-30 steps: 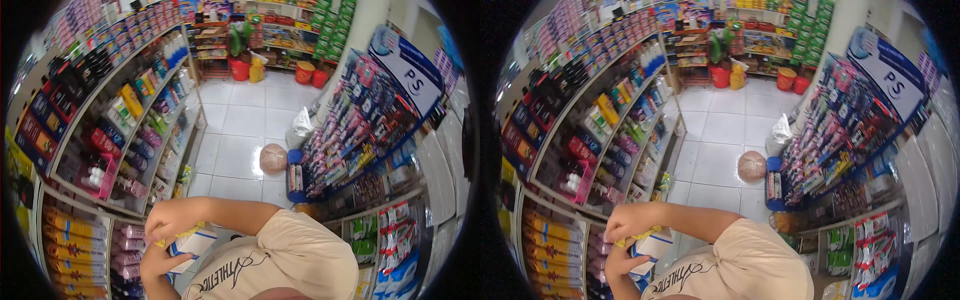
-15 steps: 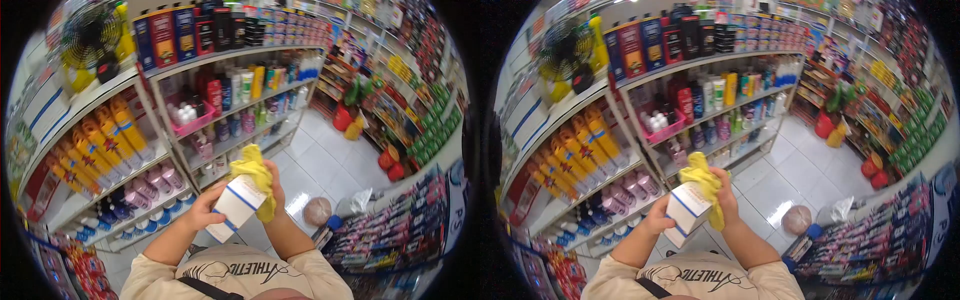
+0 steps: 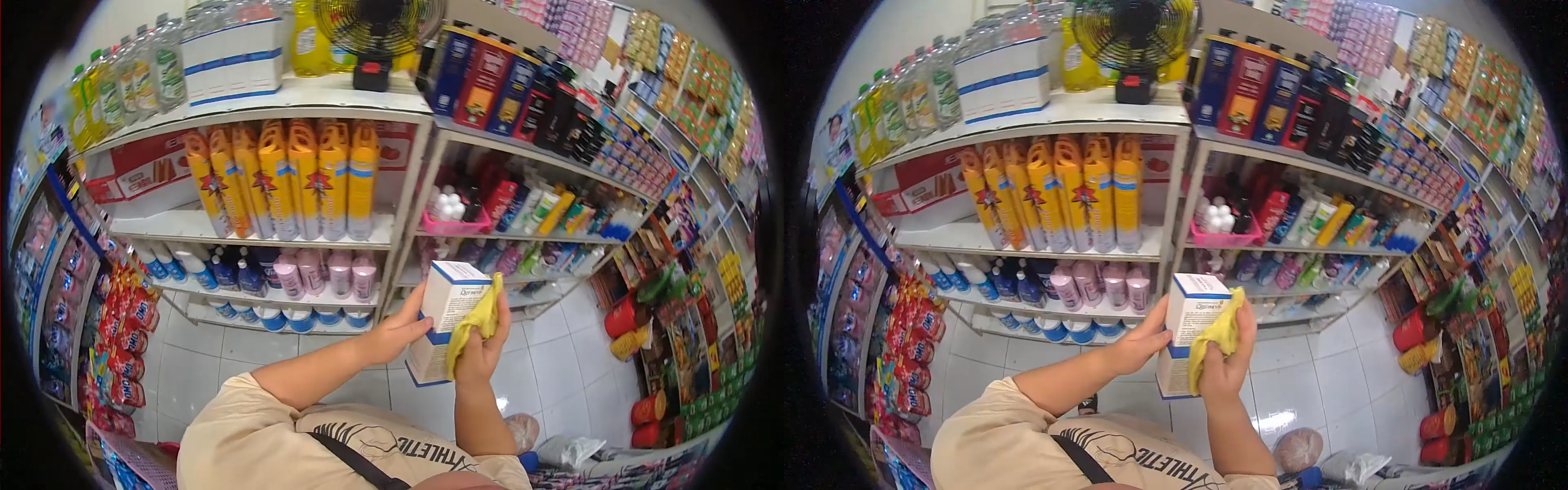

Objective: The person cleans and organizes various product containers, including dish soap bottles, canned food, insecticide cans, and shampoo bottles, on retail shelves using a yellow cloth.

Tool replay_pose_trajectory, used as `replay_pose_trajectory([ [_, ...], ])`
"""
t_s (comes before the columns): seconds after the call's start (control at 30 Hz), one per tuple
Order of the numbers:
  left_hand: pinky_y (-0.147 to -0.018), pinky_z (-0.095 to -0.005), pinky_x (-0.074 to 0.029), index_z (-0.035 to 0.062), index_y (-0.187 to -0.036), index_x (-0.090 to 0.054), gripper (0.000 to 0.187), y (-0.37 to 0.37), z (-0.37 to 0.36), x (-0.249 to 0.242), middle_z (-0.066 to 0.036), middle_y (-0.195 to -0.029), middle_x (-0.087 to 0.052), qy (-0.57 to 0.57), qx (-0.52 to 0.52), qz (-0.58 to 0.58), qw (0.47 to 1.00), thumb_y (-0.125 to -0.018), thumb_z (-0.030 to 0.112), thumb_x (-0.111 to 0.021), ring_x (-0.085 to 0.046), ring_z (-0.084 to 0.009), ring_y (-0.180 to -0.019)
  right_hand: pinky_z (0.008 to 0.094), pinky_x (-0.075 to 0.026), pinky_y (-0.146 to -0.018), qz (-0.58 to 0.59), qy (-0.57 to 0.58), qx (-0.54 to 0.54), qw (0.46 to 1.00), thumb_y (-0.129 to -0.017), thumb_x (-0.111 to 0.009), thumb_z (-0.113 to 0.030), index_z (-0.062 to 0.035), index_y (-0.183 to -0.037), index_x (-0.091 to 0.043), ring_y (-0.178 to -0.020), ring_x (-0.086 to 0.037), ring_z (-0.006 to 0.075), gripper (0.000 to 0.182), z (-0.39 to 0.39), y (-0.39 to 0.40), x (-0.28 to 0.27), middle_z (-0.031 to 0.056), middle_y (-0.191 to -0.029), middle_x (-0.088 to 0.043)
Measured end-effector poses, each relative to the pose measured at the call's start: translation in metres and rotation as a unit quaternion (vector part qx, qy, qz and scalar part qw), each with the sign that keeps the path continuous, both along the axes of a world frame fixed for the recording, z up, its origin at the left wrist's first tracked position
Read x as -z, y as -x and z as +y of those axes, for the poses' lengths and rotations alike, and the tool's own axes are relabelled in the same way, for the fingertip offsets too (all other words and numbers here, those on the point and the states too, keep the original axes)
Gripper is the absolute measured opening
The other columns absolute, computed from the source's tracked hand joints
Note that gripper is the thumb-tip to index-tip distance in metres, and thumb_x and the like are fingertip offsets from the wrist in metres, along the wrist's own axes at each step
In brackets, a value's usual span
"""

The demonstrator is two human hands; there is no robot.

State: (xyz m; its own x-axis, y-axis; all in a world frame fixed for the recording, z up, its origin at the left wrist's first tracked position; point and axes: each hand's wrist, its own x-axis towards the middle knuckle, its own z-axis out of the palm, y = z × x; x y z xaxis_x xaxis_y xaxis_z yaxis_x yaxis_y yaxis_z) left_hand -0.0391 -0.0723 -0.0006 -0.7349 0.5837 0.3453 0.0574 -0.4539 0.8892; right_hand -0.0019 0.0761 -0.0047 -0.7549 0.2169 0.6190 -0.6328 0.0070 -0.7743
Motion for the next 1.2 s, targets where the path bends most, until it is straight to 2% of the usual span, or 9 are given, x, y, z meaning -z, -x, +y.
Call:
replay_pose_trajectory([
  [0.13, -0.105, -0.032, -0.017, -0.0004, -0.139, -0.002, 0.086, 0.023, -0.041, 0.008, -0.012, -0.139, -0.021, -0.084, -0.124, 0.067, 0.986, -0.081, 0.025, -0.06, -0.021, -0.0216, -0.13, 0.0409, -0.026, -0.102, 0.1, -0.221, 0.014, 0.97, -0.073, -0.042, 0.005, -0.0038, -0.132, -0.03, -0.123, -0.032, 0.0297, 0.061, -0.049, 0.011, 0.002, 0.0203, -0.133, -0.03],
  [0.27, -0.098, -0.032, -0.032, 0.0008, -0.136, -0.014, 0.081, 0.047, -0.105, -0.016, -0.011, -0.127, -0.04, -0.244, -0.141, -0.094, 0.955, -0.079, 0.03, -0.063, -0.043, -0.0195, -0.114, 0.0422, -0.034, -0.096, 0.07, -0.229, -0.055, 0.969, -0.064, -0.065, -0.002, -0.0078, -0.124, -0.042, -0.117, -0.04, 0.0354, 0.064, -0.106, 0.03, -0.005, 0.0253, -0.128, -0.033],
  [0.47, -0.093, -0.0298, -0.035, -0.0017, -0.129, -0.029, 0.065, 0.075, -0.172, -0.047, -0.011, -0.119, -0.047, -0.187, -0.208, 0.127, 0.952, -0.084, 0.035, -0.057, -0.046, -0.0168, -0.109, 0.0382, -0.038, -0.094, 0.051, -0.125, -0.19, 0.972, -0.054, -0.071, 0.0, -0.0082, -0.137, -0.016, -0.115, -0.043, 0.0297, 0.1, -0.165, 0.09, -0.03, 0.0213, -0.129, -0.035],
  [0.6, -0.094, -0.0311, -0.033, -0.004, -0.129, -0.03, 0.067, 0.104, -0.224, -0.082, -0.012, -0.118, -0.046, 0.014, -0.265, 0.165, 0.95, -0.085, 0.04, -0.055, -0.045, -0.0184, -0.109, 0.0354, -0.04, -0.092, -0.003, -0.085, -0.211, 0.974, -0.055, -0.068, 0.001, -0.0047, -0.14, -0.008, -0.109, -0.048, 0.0237, 0.104, -0.198, 0.122, -0.072, 0.0144, -0.123, -0.04],
  [0.67, -0.096, -0.0364, -0.031, -0.0038, -0.129, -0.032, 0.065, 0.123, -0.244, -0.104, -0.018, -0.12, -0.043, 0.078, -0.381, 0.283, 0.877, -0.083, 0.036, -0.057, -0.041, -0.0268, -0.113, 0.0347, -0.041, -0.09, 0.033, -0.107, -0.17, 0.979, -0.056, -0.067, 0.001, -0.0048, -0.14, -0.013, -0.107, -0.048, 0.0236, 0.1, -0.216, 0.14, -0.097, 0.0146, -0.121, -0.041],
  [0.73, -0.097, -0.0393, -0.03, -0.0027, -0.128, -0.034, 0.064, 0.142, -0.269, -0.12, -0.021, -0.12, -0.042, 0.194, -0.509, 0.438, 0.715, -0.081, 0.032, -0.059, -0.04, -0.0317, -0.114, 0.0339, -0.043, -0.087, 0.098, -0.169, -0.078, 0.978, -0.058, -0.067, -0.002, -0.0075, -0.139, -0.021, -0.104, -0.05, 0.0245, 0.094, -0.231, 0.165, -0.119, 0.015, -0.118, -0.042],
  [0.83, -0.095, -0.0423, -0.031, 0.0007, -0.126, -0.039, 0.06, 0.168, -0.298, -0.139, -0.021, -0.119, -0.042, 0.223, -0.587, 0.462, 0.626, -0.078, 0.028, -0.061, -0.04, -0.0357, -0.111, 0.034, -0.044, -0.084, 0.168, -0.264, 0.084, 0.946, -0.06, -0.068, -0.006, -0.014, -0.136, -0.032, -0.1, -0.051, 0.0278, 0.084, -0.247, 0.202, -0.146, 0.0161, -0.113, -0.043],
  [0.97, -0.093, -0.0417, -0.033, 0.0067, -0.123, -0.045, 0.053, 0.199, -0.33, -0.152, -0.016, -0.119, -0.042, 0.303, -0.599, 0.524, 0.524, -0.076, 0.026, -0.062, -0.04, -0.0342, -0.109, 0.0363, -0.045, -0.082, 0.193, -0.349, 0.253, 0.881, -0.064, -0.071, -0.013, -0.0224, -0.132, -0.039, -0.097, -0.051, 0.0327, 0.076, -0.262, 0.242, -0.165, 0.0176, -0.112, -0.043],
  [1.2, -0.075, -0.0394, -0.044, 0.0079, -0.11, -0.055, 0.039, 0.237, -0.345, -0.133, -0.012, -0.103, -0.054, 0.352, -0.601, 0.569, 0.438, -0.075, 0.026, -0.061, -0.054, -0.0294, -0.091, 0.0386, -0.045, -0.081, 0.166, -0.379, 0.314, 0.855, -0.068, -0.072, -0.02, -0.022, -0.129, -0.042, -0.097, -0.051, 0.0363, 0.068, -0.283, 0.28, -0.167, 0.0209, -0.113, -0.04],
])
